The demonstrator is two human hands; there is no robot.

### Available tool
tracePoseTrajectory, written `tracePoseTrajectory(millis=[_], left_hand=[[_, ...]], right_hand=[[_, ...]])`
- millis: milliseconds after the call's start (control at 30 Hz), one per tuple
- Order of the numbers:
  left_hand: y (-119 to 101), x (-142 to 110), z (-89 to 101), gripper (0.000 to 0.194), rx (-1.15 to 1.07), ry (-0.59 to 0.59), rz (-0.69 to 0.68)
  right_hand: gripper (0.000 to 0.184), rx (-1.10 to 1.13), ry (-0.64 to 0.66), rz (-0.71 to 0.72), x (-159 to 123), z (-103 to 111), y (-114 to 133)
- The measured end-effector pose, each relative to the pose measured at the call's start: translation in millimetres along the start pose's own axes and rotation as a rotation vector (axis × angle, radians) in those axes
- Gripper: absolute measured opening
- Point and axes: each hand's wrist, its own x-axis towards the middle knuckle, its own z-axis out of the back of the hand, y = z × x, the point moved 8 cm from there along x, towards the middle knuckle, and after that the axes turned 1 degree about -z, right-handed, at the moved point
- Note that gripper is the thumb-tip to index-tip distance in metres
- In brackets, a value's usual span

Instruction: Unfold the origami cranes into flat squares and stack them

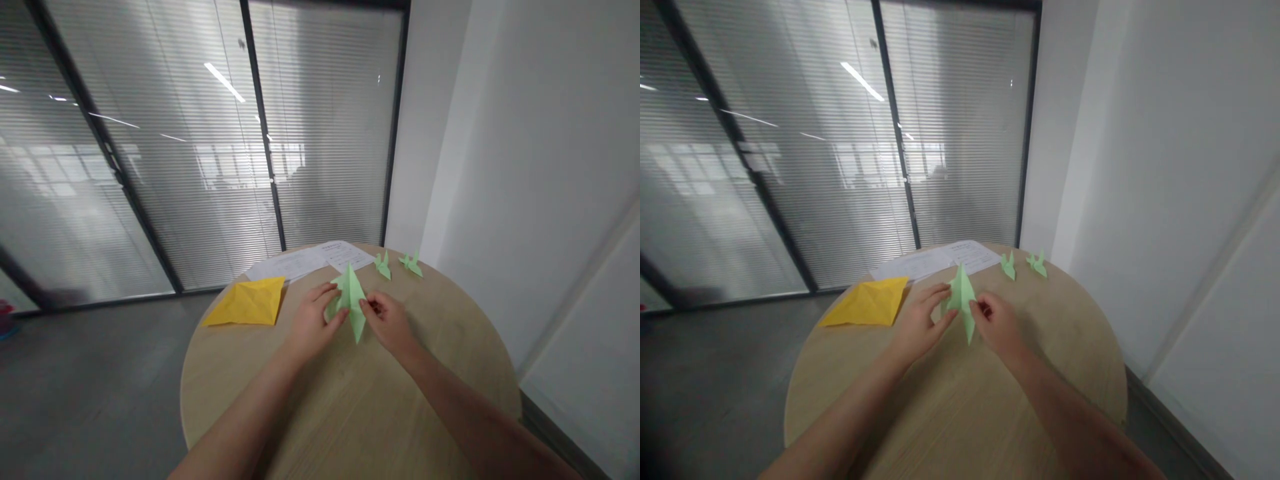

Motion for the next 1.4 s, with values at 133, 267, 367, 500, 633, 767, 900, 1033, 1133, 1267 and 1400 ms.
tracePoseTrajectory(millis=[133, 267, 367, 500, 633, 767, 900, 1033, 1133, 1267, 1400], left_hand=[[11, 3, -2.4, 0.019, -0.096, 0.012, 0.071], [20, 5, 0.3, 0.022, -0.186, 0.02, 0.164], [28, 5, -5.0, 0.029, -0.261, 0.05, 0.253], [43, 2, -17.9, 0.023, -0.537, 0.024, 0.387], [47, 0, -13.0, 0.016, -0.543, -0.101, 0.39], [34, -1, -7.7, 0.008, -0.276, -0.068, 0.277], [23, -2, -10.4, 0.028, -0.125, -0.007, 0.177], [17, -3, -12.4, 0.036, 0.087, 0.05, 0.118], [12, -3, -11.1, 0.033, 0.235, 0.063, 0.08], [4, -2, -10.0, 0.032, 0.331, 0.074, 0.026], [-7, -2, -5.6, 0.035, 0.357, 0.049, -0.044]], right_hand=[[0.026, -0.004, 0.016, 0.041, 1, 0, 4], [0.028, 0.018, 0.03, 0.024, 3, 0, -1], [0.031, 0.098, 0.058, -0.045, 3, -6, -12], [0.036, 0.245, 0.118, -0.155, 3, -17, -25], [0.04, 0.298, 0.177, -0.187, 1, -26, -28], [0.045, 0.333, 0.202, -0.195, -2, -31, -26], [0.05, 0.368, 0.242, -0.218, -4, -36, -25], [0.052, 0.377, 0.275, -0.225, -5, -39, -24], [0.051, 0.361, 0.31, -0.227, -8, -43, -25], [0.049, 0.35, 0.289, -0.241, -9, -42, -27], [0.048, 0.335, 0.247, -0.267, -8, -39, -31]])
